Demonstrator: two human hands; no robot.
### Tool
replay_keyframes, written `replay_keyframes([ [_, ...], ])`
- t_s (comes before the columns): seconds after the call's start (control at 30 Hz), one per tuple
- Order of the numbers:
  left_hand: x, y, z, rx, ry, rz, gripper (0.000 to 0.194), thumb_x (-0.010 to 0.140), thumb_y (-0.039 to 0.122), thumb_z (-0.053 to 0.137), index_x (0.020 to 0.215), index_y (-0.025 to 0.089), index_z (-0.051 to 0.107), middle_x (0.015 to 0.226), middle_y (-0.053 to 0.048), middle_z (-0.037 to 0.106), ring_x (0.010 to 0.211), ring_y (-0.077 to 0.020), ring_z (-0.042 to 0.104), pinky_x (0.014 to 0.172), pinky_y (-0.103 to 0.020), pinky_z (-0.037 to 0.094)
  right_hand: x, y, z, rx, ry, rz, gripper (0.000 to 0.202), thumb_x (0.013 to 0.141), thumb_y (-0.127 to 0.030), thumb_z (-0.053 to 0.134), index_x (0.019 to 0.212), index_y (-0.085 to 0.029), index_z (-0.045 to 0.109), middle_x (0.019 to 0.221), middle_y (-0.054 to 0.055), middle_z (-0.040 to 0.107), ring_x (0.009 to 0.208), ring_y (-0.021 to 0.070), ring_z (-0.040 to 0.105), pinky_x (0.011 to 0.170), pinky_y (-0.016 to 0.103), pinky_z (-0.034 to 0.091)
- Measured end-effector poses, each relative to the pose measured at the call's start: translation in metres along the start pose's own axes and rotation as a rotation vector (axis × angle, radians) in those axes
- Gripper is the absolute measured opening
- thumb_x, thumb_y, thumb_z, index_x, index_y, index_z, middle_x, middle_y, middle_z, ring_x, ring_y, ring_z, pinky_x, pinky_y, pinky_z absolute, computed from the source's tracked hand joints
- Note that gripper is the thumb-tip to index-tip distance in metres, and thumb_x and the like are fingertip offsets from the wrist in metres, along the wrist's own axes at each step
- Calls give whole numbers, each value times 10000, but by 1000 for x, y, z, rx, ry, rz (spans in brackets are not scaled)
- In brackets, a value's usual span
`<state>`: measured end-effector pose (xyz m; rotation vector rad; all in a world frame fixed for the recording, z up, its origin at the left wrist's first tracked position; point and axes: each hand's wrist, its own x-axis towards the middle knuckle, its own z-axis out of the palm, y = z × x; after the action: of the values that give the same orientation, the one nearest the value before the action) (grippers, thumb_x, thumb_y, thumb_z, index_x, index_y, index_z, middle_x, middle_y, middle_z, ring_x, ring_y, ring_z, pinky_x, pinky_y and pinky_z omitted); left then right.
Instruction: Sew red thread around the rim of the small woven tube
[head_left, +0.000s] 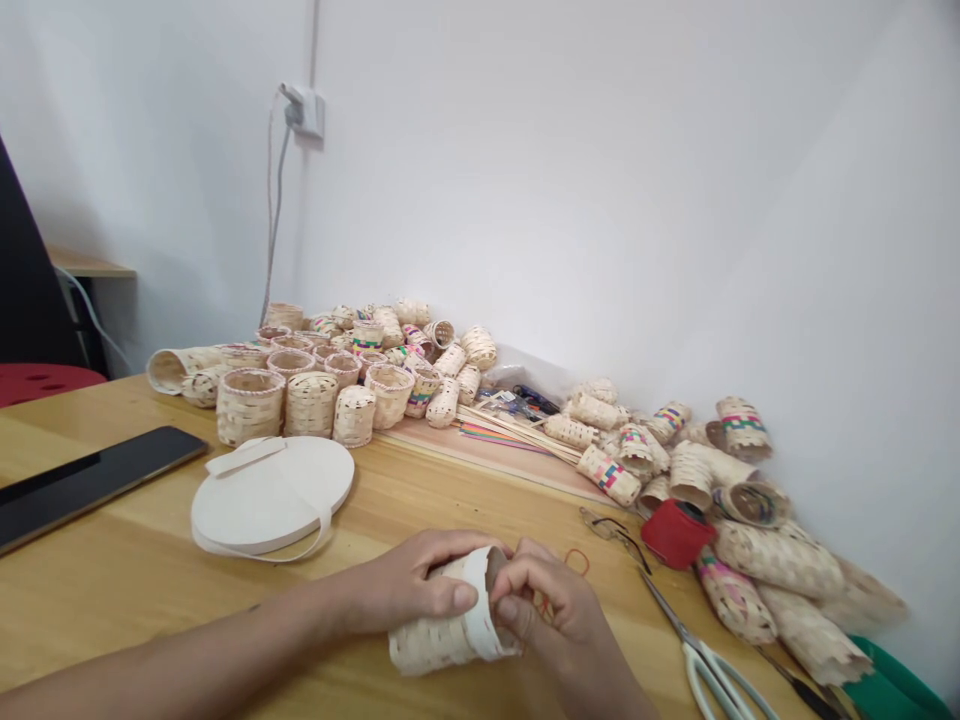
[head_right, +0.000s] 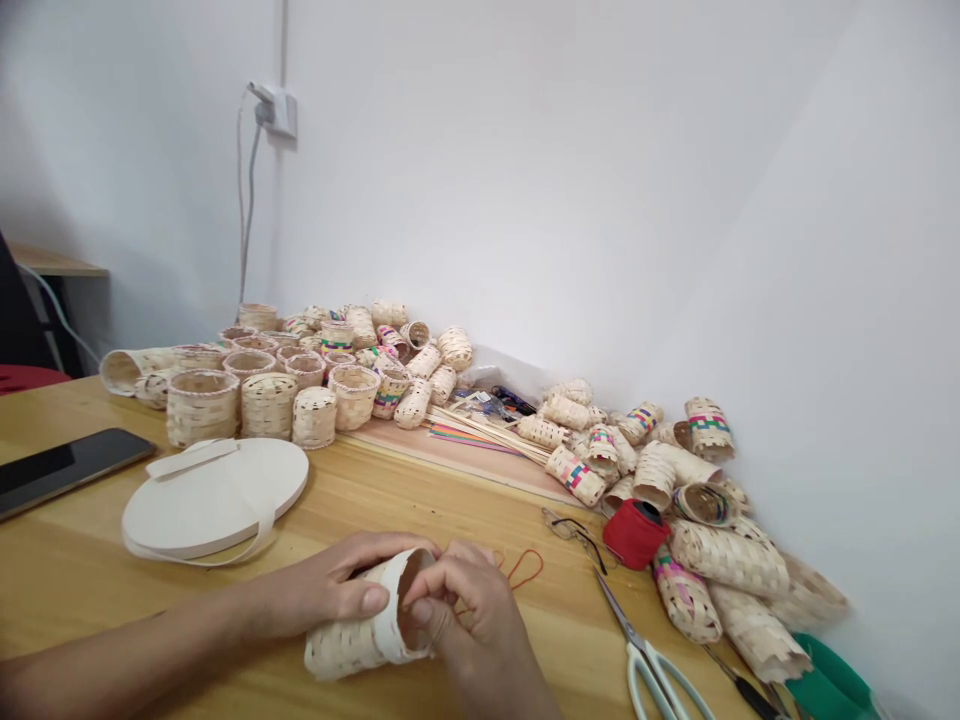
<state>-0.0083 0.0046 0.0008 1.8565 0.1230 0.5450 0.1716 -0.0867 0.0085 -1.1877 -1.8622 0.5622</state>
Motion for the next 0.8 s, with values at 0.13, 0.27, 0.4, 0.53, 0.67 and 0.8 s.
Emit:
replay_keyframes([
  [0.13, -1, -6, 0, -6, -3, -3, 664, 754, 684, 491, 1134, 146, 575, 1016, -74, 597, 908, -243, 526, 796, -305, 440, 2, -4, 1, 5, 4, -2, 344, 888, -493, 484, 719, -219, 605, 681, -26, 528, 684, 138, 499, 666, 249, 343],
  [0.27, -3, -12, -1, -1, 5, -11, 665, 751, 672, 511, 1164, 155, 571, 1074, -78, 598, 947, -255, 530, 827, -317, 438, 3, -6, 3, -20, 7, -43, 364, 895, -496, 466, 697, -216, 590, 673, -27, 542, 681, 138, 505, 668, 250, 340],
  [0.4, -1, -12, -1, -15, 15, -12, 667, 758, 654, 519, 1216, 169, 554, 1114, -78, 597, 994, -265, 527, 871, -337, 423, 2, -5, 4, -97, 32, -54, 263, 900, -388, 494, 721, -227, 602, 686, -29, 548, 706, 141, 521, 694, 255, 335],
  [0.53, 1, -9, -2, -14, 29, -1, 665, 773, 639, 513, 1249, 175, 536, 1143, -82, 594, 1034, -272, 522, 897, -345, 413, 2, -4, 1, -111, 35, -29, 147, 882, -292, 547, 770, -251, 632, 733, -33, 584, 751, 141, 542, 730, 253, 337],
  [0.67, 1, -8, -4, 2, 58, -23, 681, 760, 665, 500, 1219, 164, 551, 1120, -90, 601, 1013, -273, 533, 875, -346, 425, 1, -6, -4, -99, -19, -16, 124, 892, -266, 530, 861, -274, 649, 781, -28, 621, 775, 150, 552, 754, 259, 352],
  [0.8, -1, -9, -4, -7, 80, -44, 656, 755, 661, 512, 1177, 162, 565, 1094, -84, 595, 987, -261, 534, 843, -327, 430, -2, -6, -6, -66, 39, 112, 96, 874, -290, 552, 934, -266, 622, 846, -15, 625, 819, 166, 547, 743, 259, 380],
])
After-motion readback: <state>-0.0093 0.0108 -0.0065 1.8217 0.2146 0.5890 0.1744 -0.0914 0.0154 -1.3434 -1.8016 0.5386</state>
